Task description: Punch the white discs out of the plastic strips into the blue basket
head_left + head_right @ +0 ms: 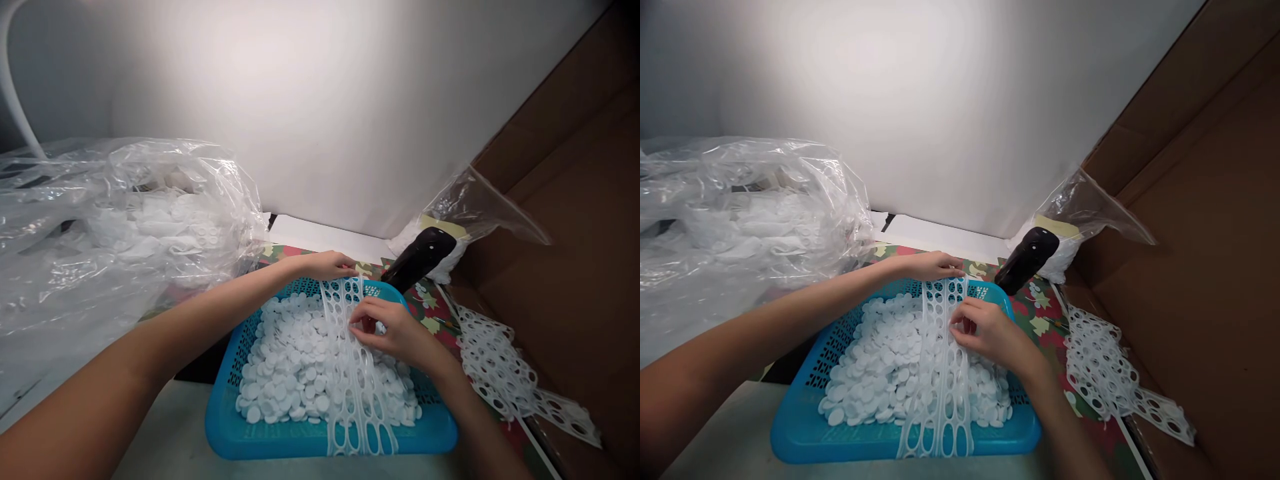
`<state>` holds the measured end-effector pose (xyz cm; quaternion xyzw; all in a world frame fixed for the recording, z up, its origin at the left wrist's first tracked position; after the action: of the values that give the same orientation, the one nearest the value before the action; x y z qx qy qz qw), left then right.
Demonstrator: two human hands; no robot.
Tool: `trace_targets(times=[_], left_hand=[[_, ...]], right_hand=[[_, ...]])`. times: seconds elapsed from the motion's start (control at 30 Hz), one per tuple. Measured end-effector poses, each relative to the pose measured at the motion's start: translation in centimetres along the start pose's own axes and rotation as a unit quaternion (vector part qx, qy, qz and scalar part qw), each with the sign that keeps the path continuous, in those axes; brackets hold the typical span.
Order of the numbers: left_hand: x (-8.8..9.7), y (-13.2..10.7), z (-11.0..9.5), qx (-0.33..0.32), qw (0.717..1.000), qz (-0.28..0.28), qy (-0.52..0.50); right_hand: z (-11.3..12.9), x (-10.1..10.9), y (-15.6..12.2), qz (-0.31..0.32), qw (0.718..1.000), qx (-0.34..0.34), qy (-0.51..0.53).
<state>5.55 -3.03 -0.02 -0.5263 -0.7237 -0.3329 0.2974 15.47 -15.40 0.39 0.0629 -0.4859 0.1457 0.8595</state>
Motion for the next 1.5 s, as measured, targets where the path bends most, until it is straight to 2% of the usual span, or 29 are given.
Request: trace_targets(times=[0.27, 0.47, 0.73, 0.83, 0.93, 1.1, 1.37, 1.5], left_hand=[[0.0, 0.0, -0.2, 0.007, 1.0, 0.002, 0.003], [0.0, -0.1, -0.1, 0.022, 1.0, 0.01, -0.004], [0.0, 0.0, 0.0, 0.009, 1.0, 0.007, -0.003], [-0.1, 0.0, 0.1, 0.015, 1.0, 0.008, -0.003], [-0.1, 0.0, 0.2, 0.022, 1.0, 0.01, -0.004], [0.0, 0.0, 0.1, 0.032, 0.999, 0.007, -0.003], [0.1, 0.0, -0.1, 0.027, 1.0, 0.008, -0.005], [0.1, -0.1, -0.3, 0.028, 0.999, 0.015, -0.008]], right_hand=[[0.4, -0.2, -0.2, -0.011, 0.997, 0.024, -0.073], [0.8, 0.2, -0.4, 0.01, 1.0, 0.003, -0.015], [0.6, 0.7, -0.8, -0.034, 0.999, -0.013, 0.038], [0.2, 0.8, -1.0, -0.035, 0.995, -0.02, 0.09], [-0.2, 0.9, -1.0, -0.021, 0.98, -0.017, 0.196], [-1.2, 1.0, -0.6, 0.0, 0.936, 0.0, 0.353], [-2.3, 1.2, -0.3, 0.014, 0.893, -0.029, 0.448], [-2.4, 1.5, -0.3, 0.001, 0.884, -0.053, 0.465]])
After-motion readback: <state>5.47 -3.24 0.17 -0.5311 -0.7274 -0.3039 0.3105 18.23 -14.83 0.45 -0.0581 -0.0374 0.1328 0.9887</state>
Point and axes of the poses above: each hand's wrist, its own y-axis towards the middle knuckle, its own x-axis out of the back of the hand, z = x × y, the point moved 4 cm from there along y, towards the middle knuckle, and after that the axes turned 15 degrees about -x, right-handed, at the moved point
